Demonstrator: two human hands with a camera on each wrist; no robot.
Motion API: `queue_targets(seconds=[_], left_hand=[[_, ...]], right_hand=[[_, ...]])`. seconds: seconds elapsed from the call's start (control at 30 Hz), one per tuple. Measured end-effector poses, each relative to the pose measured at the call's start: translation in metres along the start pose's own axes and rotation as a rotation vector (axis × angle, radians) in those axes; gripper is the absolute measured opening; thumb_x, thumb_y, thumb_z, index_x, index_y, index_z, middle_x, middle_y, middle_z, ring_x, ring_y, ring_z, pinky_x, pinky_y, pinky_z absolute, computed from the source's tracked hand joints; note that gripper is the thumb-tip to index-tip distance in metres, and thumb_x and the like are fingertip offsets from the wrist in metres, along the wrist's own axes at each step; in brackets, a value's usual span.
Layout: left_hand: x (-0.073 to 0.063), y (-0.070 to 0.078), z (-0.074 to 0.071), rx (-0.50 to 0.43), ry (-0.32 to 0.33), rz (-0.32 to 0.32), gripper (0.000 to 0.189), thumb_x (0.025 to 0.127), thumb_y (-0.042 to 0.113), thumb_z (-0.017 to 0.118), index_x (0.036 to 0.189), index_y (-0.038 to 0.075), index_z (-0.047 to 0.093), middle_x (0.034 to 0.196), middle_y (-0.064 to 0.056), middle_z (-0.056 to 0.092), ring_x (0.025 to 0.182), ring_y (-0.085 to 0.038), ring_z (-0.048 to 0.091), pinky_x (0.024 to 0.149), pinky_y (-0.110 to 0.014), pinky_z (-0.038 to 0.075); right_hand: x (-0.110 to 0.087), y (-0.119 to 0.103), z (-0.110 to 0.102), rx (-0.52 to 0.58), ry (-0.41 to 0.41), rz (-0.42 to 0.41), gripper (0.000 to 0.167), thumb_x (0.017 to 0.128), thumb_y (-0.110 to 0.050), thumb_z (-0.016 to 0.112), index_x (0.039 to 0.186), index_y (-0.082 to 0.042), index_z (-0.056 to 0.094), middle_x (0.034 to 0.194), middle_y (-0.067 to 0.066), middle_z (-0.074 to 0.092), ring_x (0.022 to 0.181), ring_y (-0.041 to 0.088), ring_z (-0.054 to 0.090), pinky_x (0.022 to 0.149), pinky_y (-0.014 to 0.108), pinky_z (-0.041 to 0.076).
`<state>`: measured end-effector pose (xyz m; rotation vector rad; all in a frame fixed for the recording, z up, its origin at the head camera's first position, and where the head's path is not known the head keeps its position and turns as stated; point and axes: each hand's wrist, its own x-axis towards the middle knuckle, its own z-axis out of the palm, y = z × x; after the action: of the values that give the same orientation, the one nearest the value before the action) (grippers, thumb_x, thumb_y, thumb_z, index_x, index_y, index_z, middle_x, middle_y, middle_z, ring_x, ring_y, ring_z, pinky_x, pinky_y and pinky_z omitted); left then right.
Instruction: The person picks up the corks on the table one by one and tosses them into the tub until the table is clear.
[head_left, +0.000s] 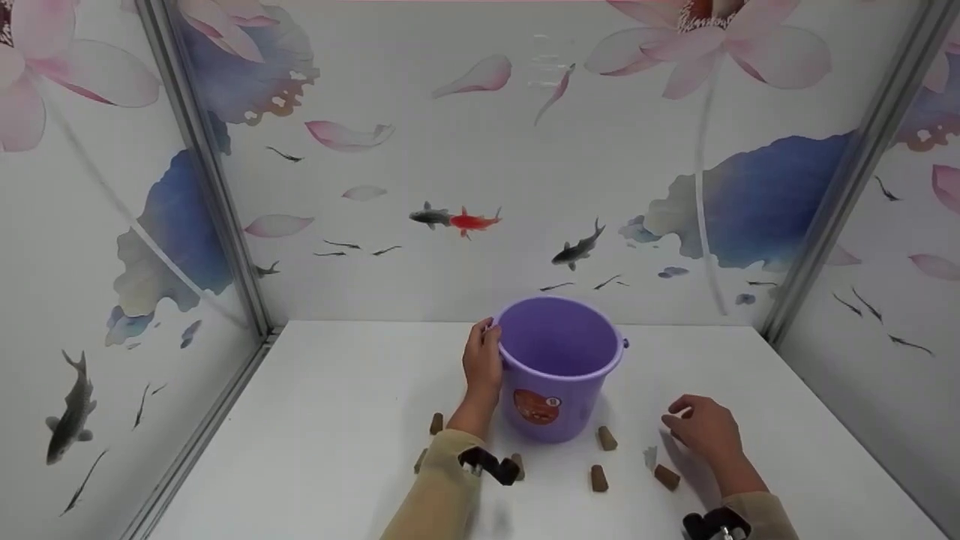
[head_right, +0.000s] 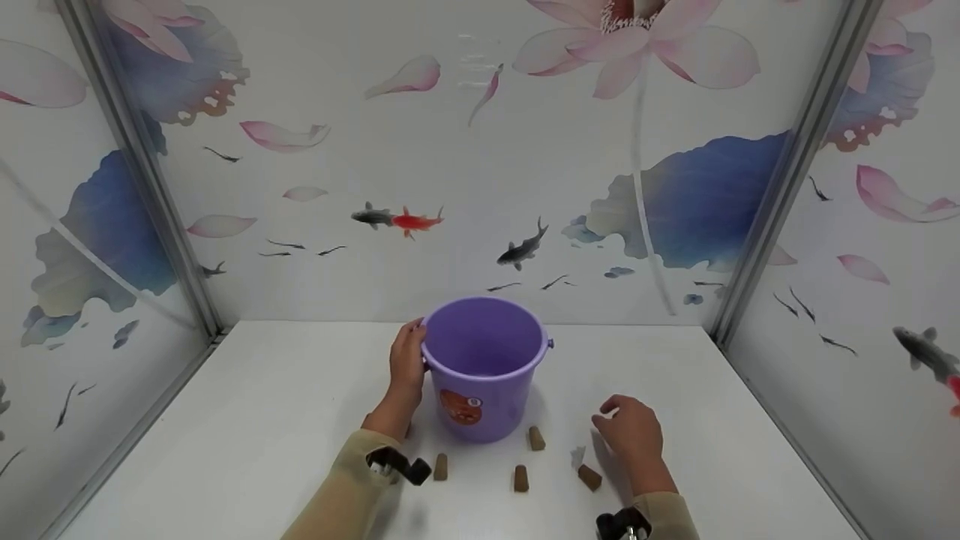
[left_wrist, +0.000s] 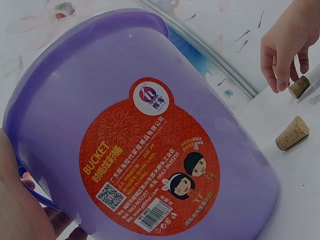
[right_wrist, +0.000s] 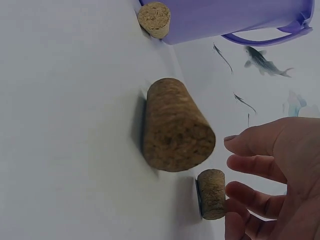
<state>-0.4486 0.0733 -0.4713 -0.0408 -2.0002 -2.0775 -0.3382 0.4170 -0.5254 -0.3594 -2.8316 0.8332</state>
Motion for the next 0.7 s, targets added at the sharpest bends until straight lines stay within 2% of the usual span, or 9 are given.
queue_targets(seconds=[0.17,0.57,0.7], left_hand=[[0.0015,-0.0013,0.0011,0.004,0.009,-0.001,0.048,0.104,0.033,0.048,0.143,0.008,0.063,0.146,-0.016,0.065,0.139,-0.034,0.059,0.117,-0.052,0.046],[0.0015,-0.0017,0.0011,-0.012,0.007,-0.011,0.048,0.106,0.034,0.048,0.144,0.008,0.062,0.147,-0.016,0.065,0.14,-0.034,0.059,0.117,-0.052,0.047],[0.0025,-0.0019,0.0007,-0.001,0.009,0.018,0.048,0.105,0.032,0.049,0.142,0.006,0.063,0.143,-0.017,0.067,0.136,-0.035,0.061,0.116,-0.052,0.047]], right_hand=[[0.0027,-0.0008,0.0002,-0.021,-0.019,0.02,0.029,0.095,-0.024,0.074,0.112,-0.001,0.073,0.113,0.027,0.072,0.089,0.03,0.068,0.076,0.048,0.056],[0.0026,0.0007,0.0031,-0.026,-0.023,0.007,0.026,0.093,-0.018,0.074,0.112,0.0,0.073,0.109,0.025,0.073,0.09,0.032,0.069,0.076,0.048,0.056],[0.0023,0.0031,0.0049,-0.017,-0.033,-0.004,0.024,0.093,-0.016,0.072,0.11,0.0,0.074,0.106,0.022,0.075,0.092,0.033,0.07,0.079,0.051,0.056]])
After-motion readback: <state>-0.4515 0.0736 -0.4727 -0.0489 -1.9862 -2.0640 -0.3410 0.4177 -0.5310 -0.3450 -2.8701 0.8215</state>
